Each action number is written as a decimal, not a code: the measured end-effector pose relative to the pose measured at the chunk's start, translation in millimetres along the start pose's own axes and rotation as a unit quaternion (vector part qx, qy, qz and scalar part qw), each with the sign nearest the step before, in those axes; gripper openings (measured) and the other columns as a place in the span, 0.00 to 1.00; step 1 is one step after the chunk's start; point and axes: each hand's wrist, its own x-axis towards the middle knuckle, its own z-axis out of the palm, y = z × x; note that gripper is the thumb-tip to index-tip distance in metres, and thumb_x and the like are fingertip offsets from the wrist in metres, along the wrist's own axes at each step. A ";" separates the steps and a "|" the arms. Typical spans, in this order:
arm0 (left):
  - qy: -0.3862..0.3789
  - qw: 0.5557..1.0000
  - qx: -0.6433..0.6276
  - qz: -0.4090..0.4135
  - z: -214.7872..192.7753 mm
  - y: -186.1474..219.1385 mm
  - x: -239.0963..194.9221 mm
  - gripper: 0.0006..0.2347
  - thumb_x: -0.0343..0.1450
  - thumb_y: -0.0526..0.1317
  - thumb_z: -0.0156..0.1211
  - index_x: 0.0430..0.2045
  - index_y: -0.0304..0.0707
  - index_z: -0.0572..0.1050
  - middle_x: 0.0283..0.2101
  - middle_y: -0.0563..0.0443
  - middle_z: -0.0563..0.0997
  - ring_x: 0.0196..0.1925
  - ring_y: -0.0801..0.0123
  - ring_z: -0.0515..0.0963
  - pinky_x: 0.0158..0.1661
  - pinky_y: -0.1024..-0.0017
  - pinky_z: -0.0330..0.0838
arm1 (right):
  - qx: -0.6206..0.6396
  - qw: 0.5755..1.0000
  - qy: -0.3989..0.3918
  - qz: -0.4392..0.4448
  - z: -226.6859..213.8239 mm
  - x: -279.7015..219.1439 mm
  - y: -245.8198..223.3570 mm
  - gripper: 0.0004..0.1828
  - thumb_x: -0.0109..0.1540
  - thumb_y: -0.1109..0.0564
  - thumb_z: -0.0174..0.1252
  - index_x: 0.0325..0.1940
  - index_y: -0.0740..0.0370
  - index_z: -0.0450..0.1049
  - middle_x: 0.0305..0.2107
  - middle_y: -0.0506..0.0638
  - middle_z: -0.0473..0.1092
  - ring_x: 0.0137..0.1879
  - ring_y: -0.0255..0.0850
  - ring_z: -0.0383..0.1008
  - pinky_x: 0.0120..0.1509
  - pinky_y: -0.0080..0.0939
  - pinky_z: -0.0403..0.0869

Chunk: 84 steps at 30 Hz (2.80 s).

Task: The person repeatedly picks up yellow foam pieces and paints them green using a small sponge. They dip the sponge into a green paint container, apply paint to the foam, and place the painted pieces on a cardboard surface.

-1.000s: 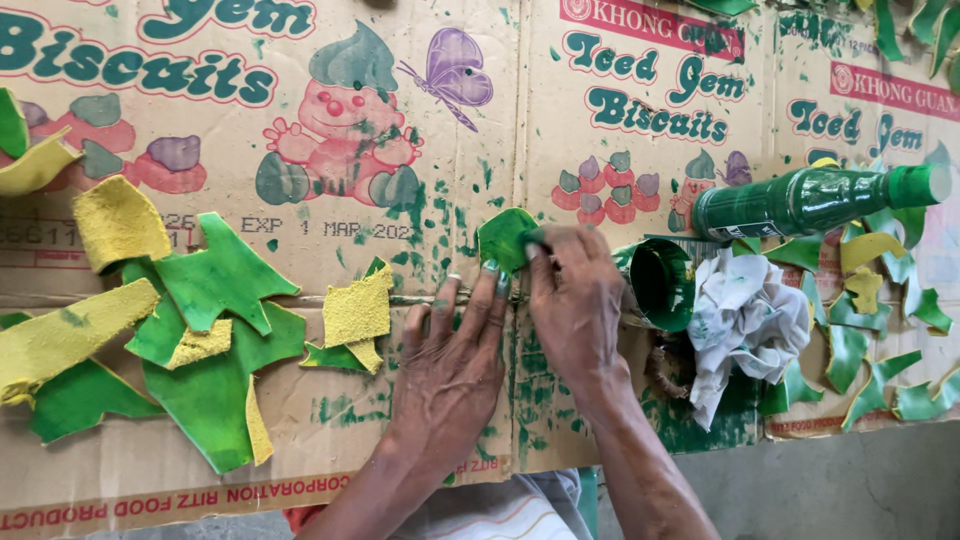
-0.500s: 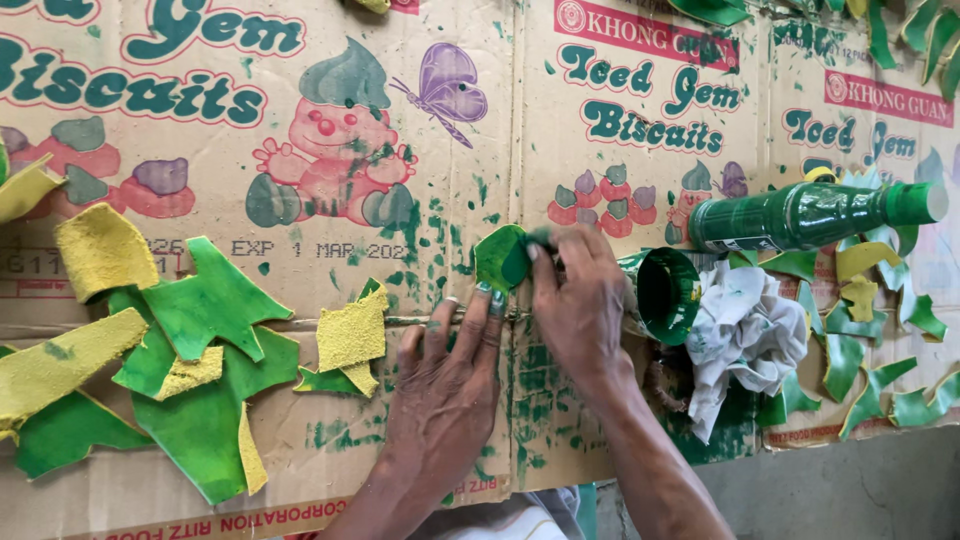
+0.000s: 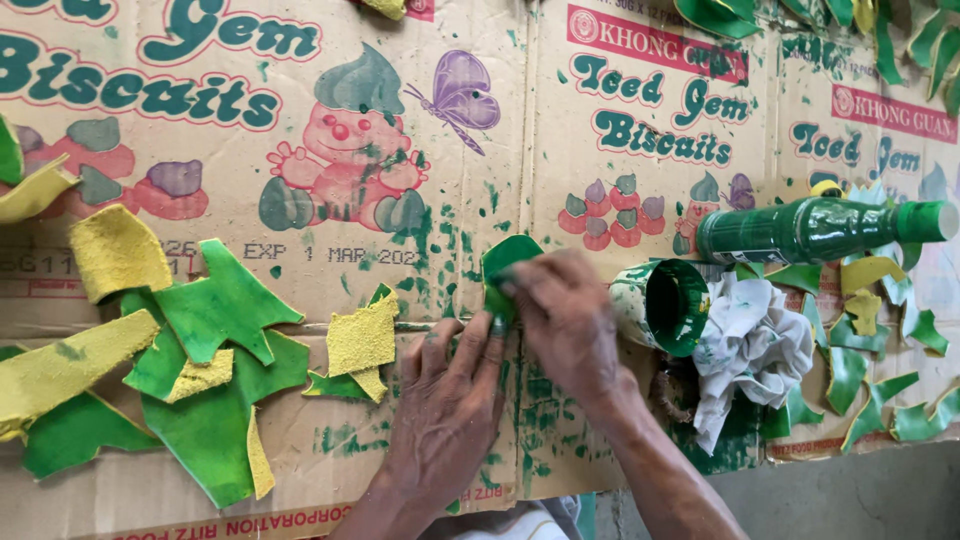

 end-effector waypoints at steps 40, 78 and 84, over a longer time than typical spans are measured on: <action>-0.040 0.998 0.047 0.023 2.8 6.1 -5.5 0.25 0.67 0.35 0.52 0.61 0.26 0.67 0.66 0.37 0.67 0.64 0.45 0.65 0.60 0.53 0.57 | -0.011 0.998 0.020 0.061 -39.1 -11.1 -3.2 0.08 0.62 0.63 0.66 0.45 0.63 0.79 0.39 0.54 0.76 0.43 0.45 0.78 0.45 0.44 0.75; -0.030 0.986 -0.125 -0.110 -44.9 14.7 -55.3 0.17 0.60 0.26 0.62 0.44 0.30 0.78 0.36 0.42 0.76 0.42 0.50 0.76 0.43 0.57 0.71 | -0.014 0.998 0.055 -0.039 -1.6 -56.2 -38.0 0.12 0.59 0.68 0.66 0.46 0.64 0.77 0.33 0.50 0.71 0.41 0.47 0.70 0.47 0.48 0.70; -0.039 0.984 -0.124 -0.119 -44.2 13.0 -52.7 0.19 0.59 0.25 0.61 0.44 0.30 0.78 0.36 0.42 0.76 0.42 0.50 0.76 0.43 0.57 0.71 | -0.048 0.995 0.083 -0.008 6.6 -33.0 -13.4 0.08 0.62 0.66 0.66 0.45 0.64 0.77 0.32 0.51 0.70 0.42 0.46 0.70 0.47 0.47 0.70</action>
